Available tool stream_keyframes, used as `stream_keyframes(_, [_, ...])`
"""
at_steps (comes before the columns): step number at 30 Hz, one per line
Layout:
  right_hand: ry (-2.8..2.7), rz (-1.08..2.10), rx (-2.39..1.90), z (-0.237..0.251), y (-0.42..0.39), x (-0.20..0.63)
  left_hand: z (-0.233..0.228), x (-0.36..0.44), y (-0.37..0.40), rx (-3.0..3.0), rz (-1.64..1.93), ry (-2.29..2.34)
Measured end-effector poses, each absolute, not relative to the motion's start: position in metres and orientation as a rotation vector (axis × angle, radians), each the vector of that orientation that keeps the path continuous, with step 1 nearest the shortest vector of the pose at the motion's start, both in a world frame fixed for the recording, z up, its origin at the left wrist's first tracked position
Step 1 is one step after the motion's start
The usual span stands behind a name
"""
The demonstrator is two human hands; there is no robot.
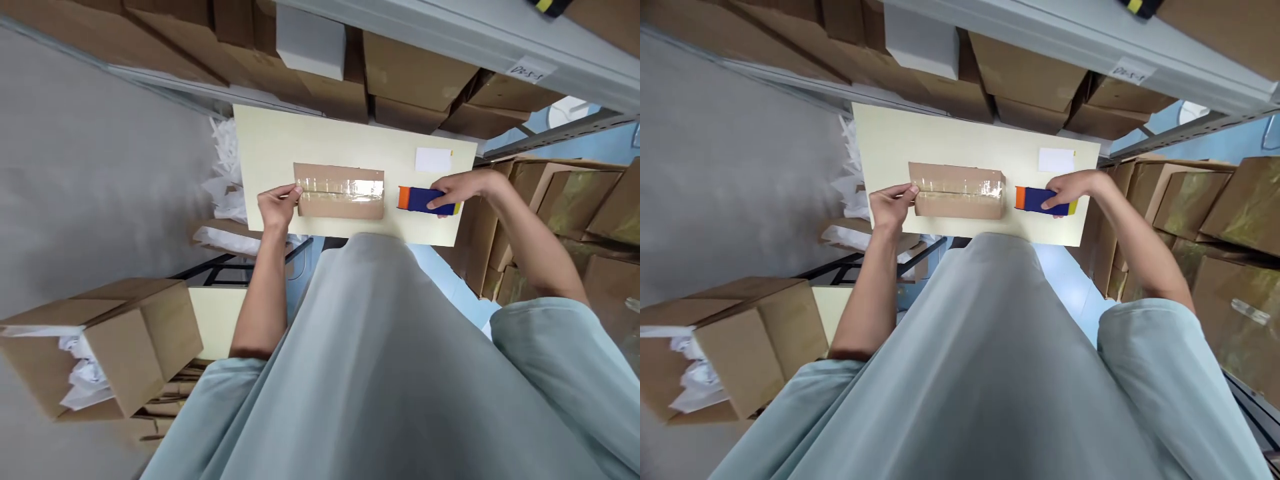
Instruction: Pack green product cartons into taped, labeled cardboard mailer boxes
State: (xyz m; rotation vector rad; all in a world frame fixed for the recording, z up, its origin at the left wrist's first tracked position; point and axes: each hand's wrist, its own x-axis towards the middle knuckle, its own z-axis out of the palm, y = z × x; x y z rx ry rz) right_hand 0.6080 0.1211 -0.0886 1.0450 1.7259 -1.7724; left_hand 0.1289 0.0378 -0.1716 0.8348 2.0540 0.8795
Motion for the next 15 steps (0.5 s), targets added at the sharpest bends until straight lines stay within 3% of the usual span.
stream_keyframes(3, [1.734,-1.642,1.065,-0.105,0.117,0.586,-0.165,0.134,0.038,0.838,0.860,2.091])
stream_keyframes(9, [1.902,-1.137,1.171,-0.092,0.098,0.559,-0.158,0.144,0.037,0.887,0.817,2.167])
stream_keyframes(15, [1.985,-1.081,1.294,-0.092,0.070,0.540,-0.156,0.148,0.036,1.009,0.701,2.244])
